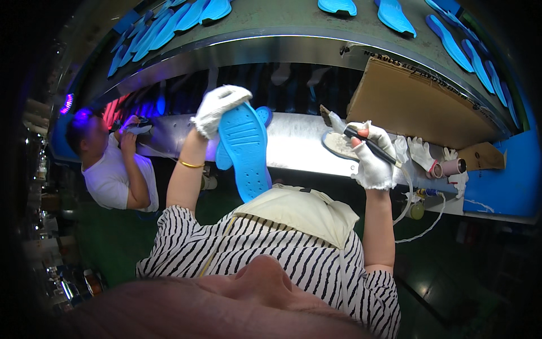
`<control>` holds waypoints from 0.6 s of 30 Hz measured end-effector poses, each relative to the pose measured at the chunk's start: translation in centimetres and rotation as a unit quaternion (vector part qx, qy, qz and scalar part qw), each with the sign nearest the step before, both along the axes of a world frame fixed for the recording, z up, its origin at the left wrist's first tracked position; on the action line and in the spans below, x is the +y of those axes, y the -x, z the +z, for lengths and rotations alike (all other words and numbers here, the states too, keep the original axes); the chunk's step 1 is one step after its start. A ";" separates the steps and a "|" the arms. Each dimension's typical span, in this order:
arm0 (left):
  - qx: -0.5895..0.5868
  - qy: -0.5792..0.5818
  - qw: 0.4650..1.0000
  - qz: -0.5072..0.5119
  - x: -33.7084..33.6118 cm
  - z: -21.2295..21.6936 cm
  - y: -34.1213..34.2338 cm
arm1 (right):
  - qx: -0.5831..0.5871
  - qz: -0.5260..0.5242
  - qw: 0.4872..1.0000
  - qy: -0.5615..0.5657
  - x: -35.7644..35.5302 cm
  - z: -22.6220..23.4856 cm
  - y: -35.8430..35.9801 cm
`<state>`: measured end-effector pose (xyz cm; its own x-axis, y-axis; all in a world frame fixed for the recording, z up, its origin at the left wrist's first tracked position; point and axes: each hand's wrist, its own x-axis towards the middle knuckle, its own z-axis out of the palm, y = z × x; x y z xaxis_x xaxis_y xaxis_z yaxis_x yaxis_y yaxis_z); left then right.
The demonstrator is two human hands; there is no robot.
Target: The person applies liquid to blue shoe soles using a brush and a rag, then places the soles on a moving conveyor belt.
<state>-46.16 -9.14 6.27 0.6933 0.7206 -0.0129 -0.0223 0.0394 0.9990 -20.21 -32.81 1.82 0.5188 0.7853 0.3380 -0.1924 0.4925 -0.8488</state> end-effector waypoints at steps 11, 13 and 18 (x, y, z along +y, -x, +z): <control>-0.280 0.458 0.821 -0.195 -4.8 -6.9 -3.1 | -0.081 0.009 0.991 0.109 0.2 -0.7 2.0; -0.252 0.432 0.854 -0.142 -3.8 -7.2 -4.3 | -0.088 0.017 0.993 0.072 1.6 1.0 2.7; -0.308 0.382 0.862 -0.128 -7.7 -3.6 -9.1 | -0.152 -0.066 0.986 0.008 5.1 2.8 1.8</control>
